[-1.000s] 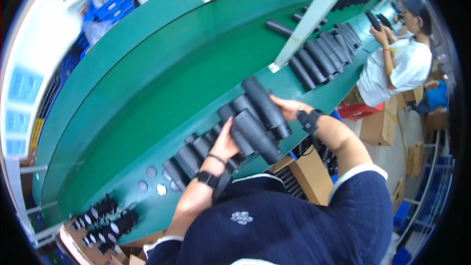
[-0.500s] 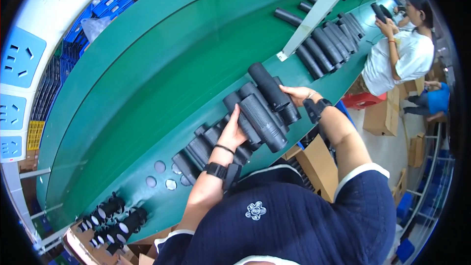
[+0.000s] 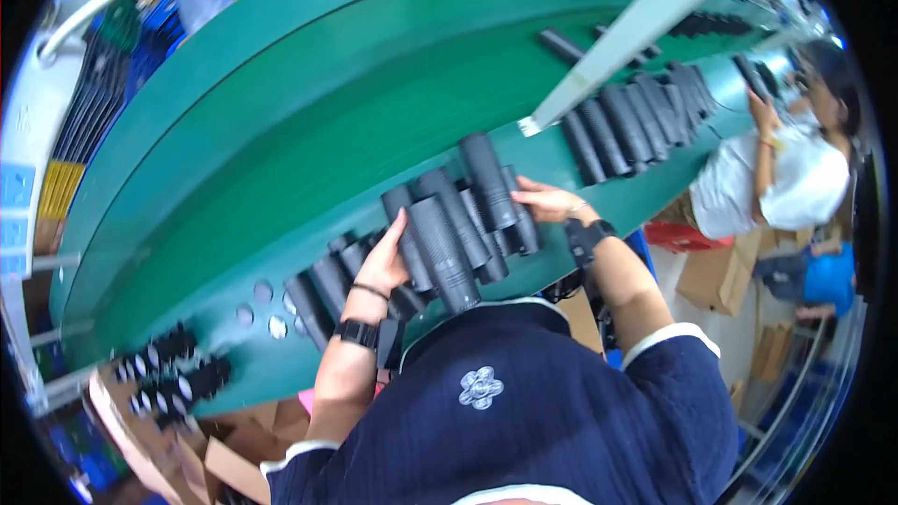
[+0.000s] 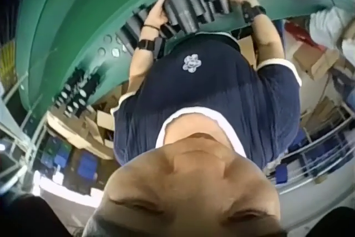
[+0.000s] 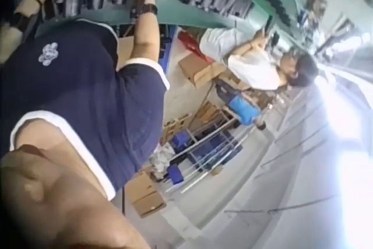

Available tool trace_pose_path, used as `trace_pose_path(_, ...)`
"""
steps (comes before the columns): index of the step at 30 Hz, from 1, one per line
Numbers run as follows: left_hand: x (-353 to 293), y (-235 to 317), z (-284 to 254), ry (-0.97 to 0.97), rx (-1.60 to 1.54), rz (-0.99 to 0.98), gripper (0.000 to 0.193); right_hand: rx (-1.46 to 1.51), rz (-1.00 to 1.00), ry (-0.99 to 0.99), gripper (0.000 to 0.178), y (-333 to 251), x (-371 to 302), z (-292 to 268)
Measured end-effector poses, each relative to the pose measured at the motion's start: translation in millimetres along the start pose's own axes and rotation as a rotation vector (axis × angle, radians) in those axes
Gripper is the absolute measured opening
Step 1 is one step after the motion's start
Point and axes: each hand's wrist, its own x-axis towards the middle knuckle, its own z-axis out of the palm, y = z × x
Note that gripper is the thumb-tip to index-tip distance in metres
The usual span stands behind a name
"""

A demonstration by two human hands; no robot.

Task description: The person removes black cylinders from a box, places them on a table, and fits circular caps onto the ends of the cylinders. The person then wraps the capped cylinders in newspaper and places them back into a box.

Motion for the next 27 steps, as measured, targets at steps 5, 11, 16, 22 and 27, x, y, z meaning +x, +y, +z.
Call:
trace_pose_path(5,-4,-8,3,0.154,0.025,0.015,0.048,-0.85,-0.221,0.405,0.082,-13,-3,-16)
trace_pose_path(11,-9,-23,17,0.413,0.309,0.276,0.051,-1.198,-0.234,0.702,0.09,5,2,-26)
trace_pose_path(16,-14,-40,29,0.743,0.4,0.639,0.051,-1.081,-0.435,0.757,0.084,7,1,-7)
trace_pose_path(22,-24,-48,28,0.714,0.581,0.6,0.096,-1.037,-0.465,0.829,0.082,20,13,-35)
trace_pose_path(27,-15,-57,43,0.765,1.337,0.643,0.13,-1.102,-0.566,0.862,0.081,22,-1,-40)
